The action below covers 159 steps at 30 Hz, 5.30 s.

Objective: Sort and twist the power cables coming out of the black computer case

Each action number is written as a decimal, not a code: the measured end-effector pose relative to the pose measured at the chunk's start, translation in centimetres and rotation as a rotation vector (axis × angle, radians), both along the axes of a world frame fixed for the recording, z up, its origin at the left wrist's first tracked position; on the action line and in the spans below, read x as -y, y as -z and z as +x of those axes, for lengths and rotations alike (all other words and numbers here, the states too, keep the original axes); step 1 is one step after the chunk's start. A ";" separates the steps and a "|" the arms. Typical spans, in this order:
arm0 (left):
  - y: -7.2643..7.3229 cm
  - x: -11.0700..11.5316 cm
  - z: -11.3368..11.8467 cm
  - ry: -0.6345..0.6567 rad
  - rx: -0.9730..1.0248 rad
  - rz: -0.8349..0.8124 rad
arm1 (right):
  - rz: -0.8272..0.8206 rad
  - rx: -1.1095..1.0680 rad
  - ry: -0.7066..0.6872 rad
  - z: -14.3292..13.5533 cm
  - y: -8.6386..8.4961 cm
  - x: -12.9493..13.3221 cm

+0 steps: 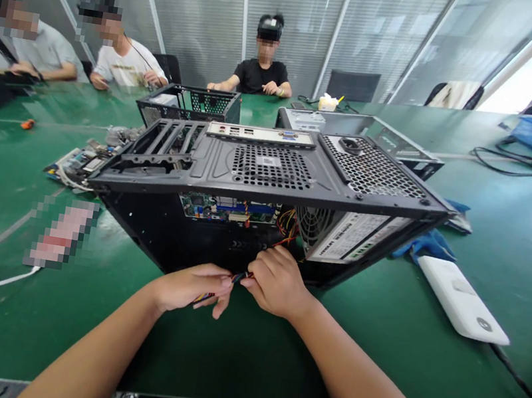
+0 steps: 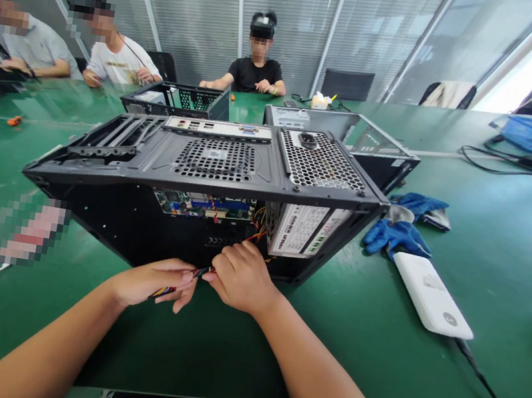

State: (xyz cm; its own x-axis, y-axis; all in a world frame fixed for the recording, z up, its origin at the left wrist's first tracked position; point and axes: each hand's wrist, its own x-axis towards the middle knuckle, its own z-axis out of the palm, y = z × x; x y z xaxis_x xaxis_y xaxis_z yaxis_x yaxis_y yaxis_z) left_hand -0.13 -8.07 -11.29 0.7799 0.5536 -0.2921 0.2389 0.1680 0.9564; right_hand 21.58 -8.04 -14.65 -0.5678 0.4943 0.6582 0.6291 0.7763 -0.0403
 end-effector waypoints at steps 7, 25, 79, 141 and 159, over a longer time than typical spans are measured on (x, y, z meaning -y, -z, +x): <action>0.2 0.1 0.2 0.020 -0.126 0.208 | 0.053 -0.008 0.040 -0.1 -0.1 0.1; 1.0 0.8 1.0 0.012 -0.371 1.003 | -0.029 0.049 0.108 -0.2 0.0 0.1; 1.0 1.3 1.2 0.042 -0.538 1.274 | -0.030 0.035 0.054 0.1 0.0 0.1; 2.3 0.6 1.5 -0.046 -0.654 1.505 | -0.099 0.034 0.133 -0.1 0.2 -0.1; 2.5 0.1 1.4 -0.051 -0.678 1.458 | -0.116 0.027 0.162 -0.4 0.2 -0.1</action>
